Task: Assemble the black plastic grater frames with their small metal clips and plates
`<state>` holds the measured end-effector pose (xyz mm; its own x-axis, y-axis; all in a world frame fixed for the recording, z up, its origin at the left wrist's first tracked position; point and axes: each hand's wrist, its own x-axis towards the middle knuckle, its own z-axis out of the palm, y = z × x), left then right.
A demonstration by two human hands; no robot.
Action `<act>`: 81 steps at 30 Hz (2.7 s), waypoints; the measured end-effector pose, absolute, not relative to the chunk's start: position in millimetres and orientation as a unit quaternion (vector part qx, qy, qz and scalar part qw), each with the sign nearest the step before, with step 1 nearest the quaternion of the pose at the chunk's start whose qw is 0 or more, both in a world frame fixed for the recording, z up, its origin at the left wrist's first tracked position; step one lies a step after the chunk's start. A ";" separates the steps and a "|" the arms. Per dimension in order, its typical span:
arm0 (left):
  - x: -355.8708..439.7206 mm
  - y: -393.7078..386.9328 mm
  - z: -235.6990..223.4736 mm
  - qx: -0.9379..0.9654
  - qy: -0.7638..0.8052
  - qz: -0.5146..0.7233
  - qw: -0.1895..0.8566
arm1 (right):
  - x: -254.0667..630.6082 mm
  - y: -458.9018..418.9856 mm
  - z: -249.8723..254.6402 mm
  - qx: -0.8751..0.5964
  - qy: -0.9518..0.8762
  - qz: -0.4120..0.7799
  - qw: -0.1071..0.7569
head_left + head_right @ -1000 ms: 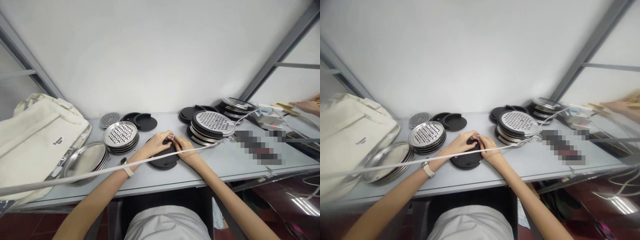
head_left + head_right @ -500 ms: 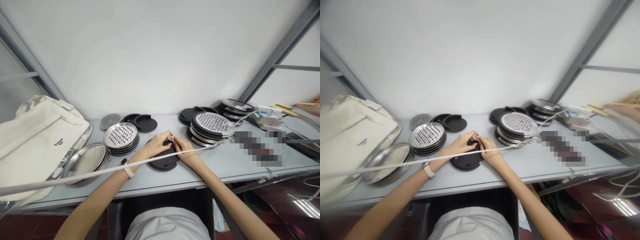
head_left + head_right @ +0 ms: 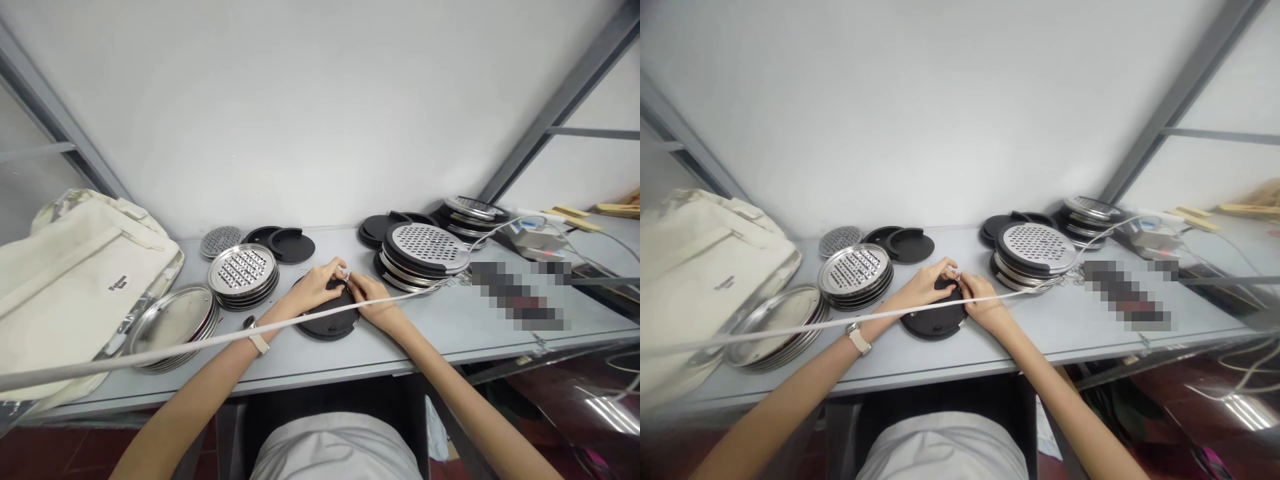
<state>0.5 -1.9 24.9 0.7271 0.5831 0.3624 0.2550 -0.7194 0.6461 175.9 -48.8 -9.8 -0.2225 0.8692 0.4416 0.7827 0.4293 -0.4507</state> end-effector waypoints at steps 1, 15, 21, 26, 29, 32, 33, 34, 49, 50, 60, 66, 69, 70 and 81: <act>0.5 -1.8 24.3 0.883 0.239 0.283 0.289 | 176.0 -48.9 -9.8 -0.530 -0.778 0.067 0.331; 0.1 -4.0 20.5 0.889 0.245 0.287 0.259 | 173.2 -52.0 -7.4 -0.529 -0.776 0.060 0.339; 0.9 -3.9 18.9 0.896 0.261 0.297 0.204 | 172.3 -52.6 -8.3 -0.536 -0.774 0.054 0.333; 1.3 -4.2 18.6 0.900 0.271 0.293 0.174 | 172.0 -52.2 -8.7 -0.533 -0.773 0.053 0.339; 1.9 -3.4 18.4 0.906 0.276 0.283 0.151 | 171.5 -52.5 -8.1 -0.535 -0.771 0.054 0.342; 2.6 -1.9 18.1 0.909 0.278 0.276 0.143 | 171.4 -52.0 -8.2 -0.536 -0.768 0.053 0.346; 2.9 -1.3 18.0 0.910 0.278 0.274 0.141 | 171.4 -51.7 -8.4 -0.536 -0.768 0.052 0.347; 3.0 -0.7 17.9 0.910 0.279 0.273 0.138 | 171.5 -51.4 -8.5 -0.536 -0.767 0.051 0.348; 1.0 -1.9 21.6 0.918 0.285 0.245 0.126 | 169.3 -52.4 -5.2 -0.541 -0.763 0.029 0.351; 1.1 -2.0 21.8 0.918 0.285 0.246 0.125 | 169.7 -52.4 -5.9 -0.541 -0.764 0.031 0.350; 1.6 -0.9 22.0 0.921 0.278 0.239 0.134 | 172.2 -52.5 -8.2 -0.548 -0.765 0.047 0.336; 2.5 -1.8 23.2 0.924 0.276 0.230 0.130 | 174.2 -51.9 -10.4 -0.545 -0.765 0.050 0.340; 2.4 -0.9 22.3 0.926 0.269 0.233 0.127 | 175.1 -51.8 -10.5 -0.544 -0.764 0.056 0.343; 2.3 -0.6 22.0 0.926 0.267 0.233 0.127 | 175.1 -51.8 -10.3 -0.544 -0.763 0.055 0.345; 7.8 1.0 17.8 0.913 0.289 0.266 0.109 | 176.8 -42.2 -15.6 -0.575 -0.741 0.034 0.346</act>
<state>7.8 1.0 17.8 0.6914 0.5865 0.4220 0.4704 -0.8087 0.3532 176.8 -42.2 -15.6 -0.1000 0.8755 0.4727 0.8282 0.3366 -0.4482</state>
